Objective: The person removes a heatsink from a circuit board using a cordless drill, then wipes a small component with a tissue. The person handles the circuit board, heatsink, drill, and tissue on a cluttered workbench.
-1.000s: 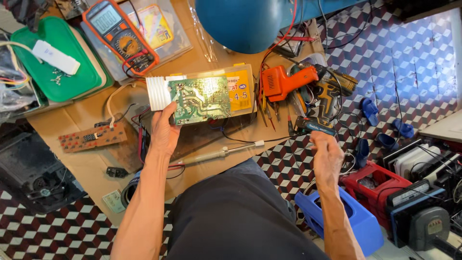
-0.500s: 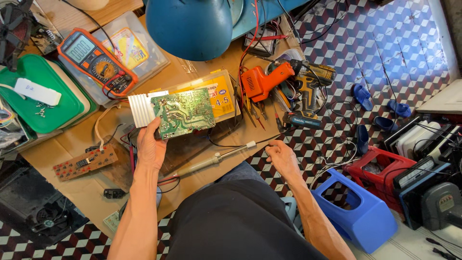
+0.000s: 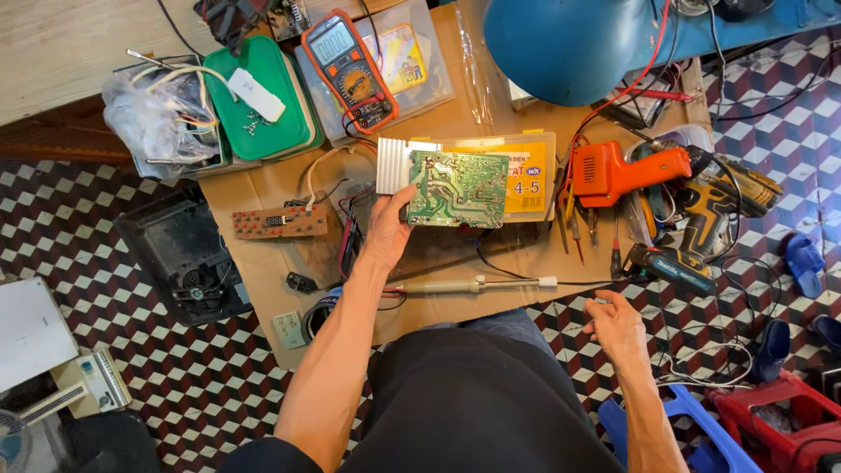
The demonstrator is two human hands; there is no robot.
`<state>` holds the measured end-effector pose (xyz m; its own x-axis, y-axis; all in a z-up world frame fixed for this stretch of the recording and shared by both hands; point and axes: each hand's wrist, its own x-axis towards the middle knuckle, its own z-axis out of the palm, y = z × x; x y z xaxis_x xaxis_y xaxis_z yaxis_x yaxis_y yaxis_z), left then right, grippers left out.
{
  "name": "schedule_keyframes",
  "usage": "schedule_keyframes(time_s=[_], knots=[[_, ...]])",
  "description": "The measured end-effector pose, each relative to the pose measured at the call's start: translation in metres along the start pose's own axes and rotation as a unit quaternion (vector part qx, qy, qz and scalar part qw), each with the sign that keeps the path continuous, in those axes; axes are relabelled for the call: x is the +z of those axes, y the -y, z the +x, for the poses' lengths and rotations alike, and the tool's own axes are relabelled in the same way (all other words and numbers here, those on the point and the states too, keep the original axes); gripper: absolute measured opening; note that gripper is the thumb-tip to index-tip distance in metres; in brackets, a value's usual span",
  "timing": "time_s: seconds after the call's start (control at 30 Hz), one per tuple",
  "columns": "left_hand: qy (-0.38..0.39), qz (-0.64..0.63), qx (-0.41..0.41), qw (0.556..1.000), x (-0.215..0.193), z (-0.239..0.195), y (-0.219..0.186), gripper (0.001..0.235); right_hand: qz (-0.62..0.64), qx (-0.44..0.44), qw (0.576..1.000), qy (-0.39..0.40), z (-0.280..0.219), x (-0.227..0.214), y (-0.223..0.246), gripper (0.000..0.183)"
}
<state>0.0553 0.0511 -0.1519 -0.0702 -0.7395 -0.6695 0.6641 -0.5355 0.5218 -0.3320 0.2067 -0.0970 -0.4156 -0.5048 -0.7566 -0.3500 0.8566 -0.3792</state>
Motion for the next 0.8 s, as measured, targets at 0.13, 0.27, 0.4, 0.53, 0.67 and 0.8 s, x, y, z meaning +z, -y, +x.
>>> schedule_keyframes(time_s=[0.13,0.27,0.4,0.53,0.67,0.8], knots=[[0.007,-0.005,0.004,1.000,0.004,-0.005,-0.004,0.041,-0.012,0.015,1.000,0.010,-0.003,0.008,0.010,0.048],[0.014,-0.006,0.007,1.000,0.007,-0.005,-0.004,0.042,-0.040,0.007,0.999,0.018,-0.009,0.011,0.022,0.048],[0.014,-0.004,0.007,1.000,0.004,-0.005,-0.004,0.041,-0.075,-0.014,0.997,0.030,-0.015,0.018,0.032,0.049],[0.011,0.007,0.003,1.000,0.004,-0.005,-0.004,0.039,-0.126,-0.003,0.992,0.031,-0.020,0.019,0.037,0.048],[0.008,0.010,-0.005,1.000,0.003,-0.005,-0.005,0.040,-0.104,0.009,0.994,0.028,-0.018,0.021,0.034,0.050],[-0.002,0.022,-0.011,1.000,0.003,-0.005,-0.006,0.040,-0.084,0.006,0.996,-0.008,-0.007,0.015,0.021,0.058]])
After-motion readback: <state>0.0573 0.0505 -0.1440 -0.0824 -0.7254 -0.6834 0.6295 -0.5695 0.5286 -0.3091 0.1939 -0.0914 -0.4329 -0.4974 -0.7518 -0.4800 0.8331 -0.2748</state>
